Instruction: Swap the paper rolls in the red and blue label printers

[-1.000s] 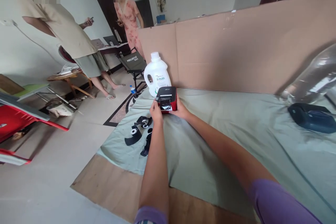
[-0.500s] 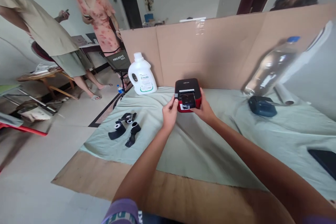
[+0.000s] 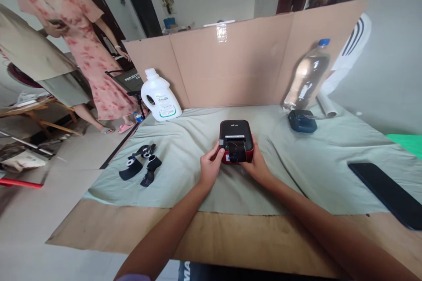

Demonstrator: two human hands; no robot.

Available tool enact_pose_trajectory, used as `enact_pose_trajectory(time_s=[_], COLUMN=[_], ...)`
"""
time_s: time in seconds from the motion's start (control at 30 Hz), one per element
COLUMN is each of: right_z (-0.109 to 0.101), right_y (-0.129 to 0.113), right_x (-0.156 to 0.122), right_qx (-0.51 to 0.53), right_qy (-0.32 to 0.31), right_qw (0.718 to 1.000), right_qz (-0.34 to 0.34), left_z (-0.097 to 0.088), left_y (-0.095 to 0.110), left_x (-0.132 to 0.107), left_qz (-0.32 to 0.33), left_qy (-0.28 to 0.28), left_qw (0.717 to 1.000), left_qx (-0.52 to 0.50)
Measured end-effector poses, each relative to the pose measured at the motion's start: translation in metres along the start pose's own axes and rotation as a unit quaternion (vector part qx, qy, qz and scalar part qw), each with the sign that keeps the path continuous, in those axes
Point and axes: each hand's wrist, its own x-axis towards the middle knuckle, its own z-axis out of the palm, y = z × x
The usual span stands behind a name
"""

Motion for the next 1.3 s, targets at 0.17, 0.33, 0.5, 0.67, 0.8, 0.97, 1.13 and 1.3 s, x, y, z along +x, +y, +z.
enact_pose_trajectory(time_s=[0.17,0.33,0.5,0.67,0.8,0.97,1.13,1.3], right_z=[0.0,-0.005,-0.009,-0.01,-0.01,-0.011,-0.011,-0.023], right_y=[0.003,0.004,0.007,0.011,0.013,0.013,0.014,0.005], right_x=[-0.003,-0.002,0.001,0.001,0.0,0.001,0.001,0.0], right_qx=[-0.023,-0.045,-0.006,0.017,0.018,0.0,-0.009,0.02], right_qy=[0.004,0.015,0.01,0.008,-0.001,0.002,-0.003,-0.001], right_qw=[0.999,0.999,1.0,0.999,0.999,1.0,1.0,1.0], right_qz=[0.023,0.01,0.026,0.034,0.038,0.01,0.015,0.01], left_z=[-0.003,-0.018,-0.025,-0.026,-0.026,-0.02,-0.016,-0.018], left_y=[0.0,0.0,0.0,-0.004,-0.008,-0.014,-0.025,-0.031], left_x=[0.003,0.012,0.015,0.02,0.034,0.043,0.036,0.035], left_qz=[0.009,0.059,0.103,0.109,0.11,0.072,0.111,0.139], left_qy=[-0.009,-0.063,-0.097,-0.099,-0.105,-0.103,-0.068,-0.073], left_qw=[0.999,0.984,0.971,0.973,0.973,0.978,0.983,0.982], left_qx=[0.029,0.154,0.192,0.178,0.171,0.165,0.13,0.106])
